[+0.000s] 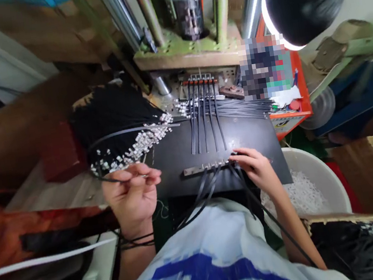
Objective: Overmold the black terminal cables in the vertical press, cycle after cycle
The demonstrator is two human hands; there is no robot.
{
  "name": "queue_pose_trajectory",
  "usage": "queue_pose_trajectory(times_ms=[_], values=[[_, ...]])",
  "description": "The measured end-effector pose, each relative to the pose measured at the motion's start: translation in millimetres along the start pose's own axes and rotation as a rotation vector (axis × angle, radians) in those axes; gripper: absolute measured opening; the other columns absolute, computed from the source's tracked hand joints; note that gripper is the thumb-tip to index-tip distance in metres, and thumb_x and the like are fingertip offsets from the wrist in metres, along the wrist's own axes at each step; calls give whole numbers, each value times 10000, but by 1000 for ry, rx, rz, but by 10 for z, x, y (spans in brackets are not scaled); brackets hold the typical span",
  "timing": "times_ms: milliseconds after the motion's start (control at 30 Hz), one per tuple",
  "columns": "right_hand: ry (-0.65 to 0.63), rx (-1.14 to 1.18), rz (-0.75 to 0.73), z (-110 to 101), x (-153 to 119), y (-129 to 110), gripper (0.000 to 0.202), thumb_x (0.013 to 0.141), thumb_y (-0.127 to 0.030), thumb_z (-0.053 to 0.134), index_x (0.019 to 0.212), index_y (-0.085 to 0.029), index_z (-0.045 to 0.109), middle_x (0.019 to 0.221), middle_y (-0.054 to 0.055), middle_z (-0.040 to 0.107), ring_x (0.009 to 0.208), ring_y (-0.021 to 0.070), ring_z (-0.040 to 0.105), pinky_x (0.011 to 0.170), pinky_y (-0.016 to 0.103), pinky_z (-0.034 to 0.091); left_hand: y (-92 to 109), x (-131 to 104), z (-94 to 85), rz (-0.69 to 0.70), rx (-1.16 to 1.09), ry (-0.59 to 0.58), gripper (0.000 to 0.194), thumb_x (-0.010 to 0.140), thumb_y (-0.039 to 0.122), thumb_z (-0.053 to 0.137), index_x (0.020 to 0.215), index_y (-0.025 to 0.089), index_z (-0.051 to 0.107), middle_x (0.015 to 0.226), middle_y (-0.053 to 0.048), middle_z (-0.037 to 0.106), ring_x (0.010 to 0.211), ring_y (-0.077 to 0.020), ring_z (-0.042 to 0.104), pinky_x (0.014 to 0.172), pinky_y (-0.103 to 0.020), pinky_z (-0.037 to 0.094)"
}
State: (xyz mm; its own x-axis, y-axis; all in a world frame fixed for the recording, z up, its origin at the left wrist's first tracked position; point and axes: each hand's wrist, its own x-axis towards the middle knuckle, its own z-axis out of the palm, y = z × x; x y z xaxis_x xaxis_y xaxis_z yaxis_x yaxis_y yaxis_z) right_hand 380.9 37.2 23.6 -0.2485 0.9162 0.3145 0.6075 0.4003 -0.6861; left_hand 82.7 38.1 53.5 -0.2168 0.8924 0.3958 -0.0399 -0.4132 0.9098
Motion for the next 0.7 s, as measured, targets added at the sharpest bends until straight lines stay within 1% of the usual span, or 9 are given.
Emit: queue_pose_trajectory(times_ms=[67, 167, 233, 267, 367, 433, 500, 633, 700], values=[[61, 11, 62, -163, -90, 52, 257, 930, -255, 528, 1117, -275, 702, 1245, 56, 662, 1148, 220, 615, 1000, 398, 483, 27, -85, 86, 138, 159, -83, 90, 863, 263, 670, 822, 211, 610, 906, 18, 636, 802, -131, 700, 693, -259, 565], [328, -38, 213, -451, -326, 185, 247, 887, -290, 608, 1112, -265, 707, 1169, 60, 694, 1067, 231, 656, 988, 431, 497, -119, -127, 197, 181, 419, -362, 89, 876, 229, 652, 791, 202, 662, 907, -3, 661, 910, -145, 682, 840, -284, 535], [496, -90, 330, -644, -527, 289, 276, 858, -334, 645, 1113, -247, 706, 1114, 69, 713, 997, 234, 680, 948, 441, 523, -256, -100, 255, 164, 503, -506, 152, 890, 263, 628, 755, 193, 636, 882, -9, 651, 879, -134, 649, 831, -267, 504], [547, -112, 377, -728, -630, 334, 287, 850, -356, 652, 1106, -237, 708, 1090, 74, 720, 972, 237, 688, 932, 444, 532, -305, -74, 281, 155, 532, -553, 184, 899, 267, 608, 732, 189, 609, 856, -7, 632, 848, -129, 627, 812, -261, 490], [568, -161, 454, -876, -867, 401, 276, 847, -407, 642, 1035, -223, 728, 1026, 79, 740, 939, 248, 699, 913, 449, 541, -318, 35, 337, 124, 618, -637, 221, 912, 229, 541, 694, 193, 525, 764, 10, 551, 755, -122, 567, 722, -239, 453], [528, -196, 447, -849, -910, 376, 250, 856, -413, 626, 982, -227, 736, 989, 71, 748, 927, 250, 703, 879, 429, 556, -240, 114, 366, 91, 697, -681, 218, 891, 191, 525, 677, 204, 485, 744, 20, 530, 725, -122, 549, 668, -226, 433], [465, -212, 398, -719, -834, 306, 220, 877, -392, 603, 958, -235, 735, 970, 57, 752, 920, 242, 705, 836, 390, 569, -151, 179, 409, 70, 766, -747, 209, 852, 147, 531, 664, 212, 467, 744, 25, 539, 725, -127, 556, 639, -221, 428], [260, -174, 205, -272, -445, 109, 201, 932, -314, 540, 1038, -237, 692, 1037, 52, 731, 962, 214, 682, 865, 360, 550, -118, 257, 478, 99, 849, -858, 214, 773, 82, 547, 635, 219, 459, 731, 25, 553, 715, -151, 581, 624, -243, 451], [165, -243, 126, -56, -254, 27, 233, 932, -305, 543, 1127, -245, 655, 1114, 62, 702, 993, 229, 653, 863, 388, 535, -167, 304, 403, 77, 823, -902, 187, 766, 75, 538, 669, 229, 496, 752, 26, 581, 716, -154, 595, 621, -244, 469]])
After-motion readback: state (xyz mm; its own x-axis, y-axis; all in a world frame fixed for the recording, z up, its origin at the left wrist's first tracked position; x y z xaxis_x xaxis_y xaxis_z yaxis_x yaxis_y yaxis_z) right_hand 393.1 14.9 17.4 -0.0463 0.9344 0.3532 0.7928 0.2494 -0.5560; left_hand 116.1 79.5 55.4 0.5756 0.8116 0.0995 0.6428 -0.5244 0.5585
